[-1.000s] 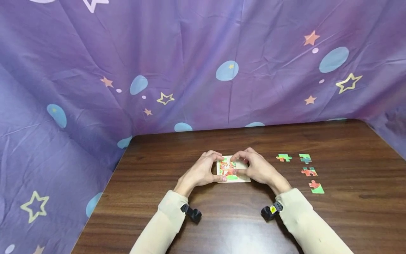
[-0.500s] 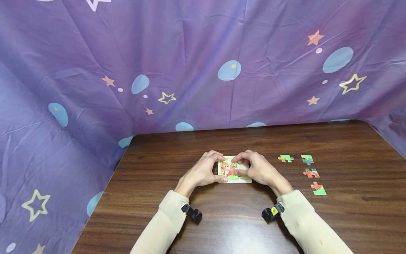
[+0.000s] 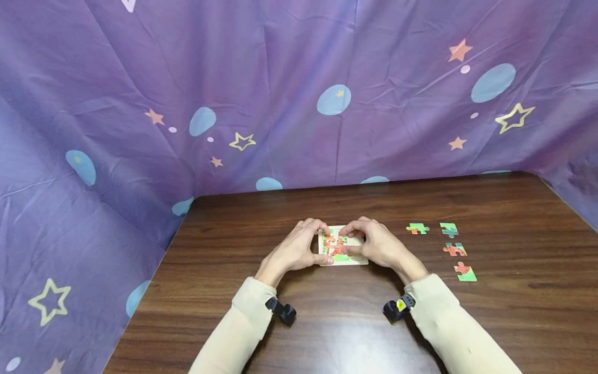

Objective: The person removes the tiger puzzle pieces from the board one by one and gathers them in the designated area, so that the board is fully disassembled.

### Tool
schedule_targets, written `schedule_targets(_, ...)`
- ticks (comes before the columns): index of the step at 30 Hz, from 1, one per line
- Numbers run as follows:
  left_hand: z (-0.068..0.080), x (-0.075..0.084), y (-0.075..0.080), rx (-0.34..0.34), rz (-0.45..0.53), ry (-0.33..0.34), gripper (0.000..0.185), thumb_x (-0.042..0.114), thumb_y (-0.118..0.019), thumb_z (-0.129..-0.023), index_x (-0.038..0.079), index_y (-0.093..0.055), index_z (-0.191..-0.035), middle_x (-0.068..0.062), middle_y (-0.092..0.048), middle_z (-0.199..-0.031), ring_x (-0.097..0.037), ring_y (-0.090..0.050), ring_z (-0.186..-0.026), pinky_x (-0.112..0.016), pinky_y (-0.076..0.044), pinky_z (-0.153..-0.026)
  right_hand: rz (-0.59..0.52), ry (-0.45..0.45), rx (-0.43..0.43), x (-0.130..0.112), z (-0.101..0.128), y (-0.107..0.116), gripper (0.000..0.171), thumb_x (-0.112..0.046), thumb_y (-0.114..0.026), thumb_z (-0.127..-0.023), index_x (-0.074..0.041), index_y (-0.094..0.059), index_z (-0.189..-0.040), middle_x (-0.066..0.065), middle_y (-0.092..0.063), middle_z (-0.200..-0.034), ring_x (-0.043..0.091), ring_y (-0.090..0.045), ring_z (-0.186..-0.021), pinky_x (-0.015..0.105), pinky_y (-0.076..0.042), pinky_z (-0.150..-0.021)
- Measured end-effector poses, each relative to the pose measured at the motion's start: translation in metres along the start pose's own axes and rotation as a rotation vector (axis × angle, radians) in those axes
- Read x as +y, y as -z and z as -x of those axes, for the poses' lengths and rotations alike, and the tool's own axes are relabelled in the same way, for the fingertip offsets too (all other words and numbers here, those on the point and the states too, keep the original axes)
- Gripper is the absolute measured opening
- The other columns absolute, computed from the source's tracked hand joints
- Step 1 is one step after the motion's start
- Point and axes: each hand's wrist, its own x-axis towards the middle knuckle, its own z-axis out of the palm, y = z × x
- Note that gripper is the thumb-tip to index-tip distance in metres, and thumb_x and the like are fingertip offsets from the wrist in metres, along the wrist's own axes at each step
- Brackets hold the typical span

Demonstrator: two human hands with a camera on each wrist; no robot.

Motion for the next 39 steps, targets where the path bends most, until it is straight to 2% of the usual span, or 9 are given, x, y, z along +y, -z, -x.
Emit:
schedule_targets(4,-0.0007,-0.0001,0.002,0.006,-0.013,-0.024,0.054,0.036,-0.093,-0.078,0.017,-0.066,-0.121,-0.002,-0.058,-0.14,-0.022,-0.049,-0.134,-0.029,-0.04,-0.116,0.004,-0.009,-0.012,-0.0006,-0.0013,0.0017,0.032,-0.017,-0.087,-0.085,-0.015,-0.075,-0.114,0.002,-0.068,-0.107,0.02,-0.059,-0.093,0.032,-0.049,-0.081)
schedule_targets(9,-0.0012,0.0,0.0016,0.004,-0.025,-0.033,0.049,0.036,-0.092,-0.079,0.018,-0.071,-0.119,-0.002,-0.058,-0.142,-0.022,-0.048,-0.135,-0.028,-0.039,-0.117,-0.007,-0.004,-0.024,-0.0001,-0.0014,0.0021,0.034,-0.018,-0.087,-0.085,-0.015,-0.072,-0.115,0.003,-0.068,-0.108,0.021,-0.06,-0.094,0.035,-0.05,-0.083)
schedule_targets(16,-0.0005,0.0006,0.0006,0.009,-0.028,-0.032,0.05,0.037,-0.093,-0.078,0.017,-0.073,-0.12,-0.006,-0.057,-0.147,-0.024,-0.049,-0.137,-0.028,-0.038,-0.118,-0.006,-0.007,-0.028,0.0003,-0.0008,0.0009,0.033,-0.019,-0.086,-0.086,-0.015,-0.073,-0.116,0.001,-0.069,-0.107,0.02,-0.059,-0.093,0.035,-0.049,-0.081)
schedule_targets(21,-0.0009,0.0003,-0.0004,0.009,-0.032,-0.03,0.051,0.038,-0.093,-0.078,0.018,-0.073,-0.12,-0.005,-0.057,-0.147,-0.023,-0.048,-0.137,-0.027,-0.037,-0.118,-0.004,-0.018,-0.032,0.0022,-0.0011,0.0007,0.033,-0.019,-0.086,-0.086,-0.016,-0.074,-0.117,0.0,-0.07,-0.105,0.02,-0.059,-0.09,0.03,-0.049,-0.076)
schedule_targets(28,-0.0012,0.0003,-0.0008,0.01,-0.024,-0.026,0.051,0.037,-0.093,-0.077,0.017,-0.073,-0.119,-0.005,-0.056,-0.149,-0.023,-0.048,-0.138,-0.026,-0.037,-0.118,-0.041,0.01,-0.043,0.0065,-0.001,0.004,0.033,-0.013,-0.084,-0.087,-0.016,-0.076,-0.119,0.0,-0.069,-0.098,0.019,-0.057,-0.086,0.026,-0.047,-0.069)
schedule_targets(39,0.0009,0.0004,0.0001,0.009,-0.032,-0.009,0.055,0.039,-0.092,-0.078,0.015,-0.07,-0.123,-0.005,-0.055,-0.149,-0.022,-0.048,-0.138,-0.027,-0.037,-0.118,-0.025,0.006,-0.026,0.0081,-0.0016,0.0023,0.036,-0.014,-0.084,-0.086,-0.014,-0.076,-0.122,0.0,-0.068,-0.093,0.018,-0.058,-0.083,0.026,-0.048,-0.067)
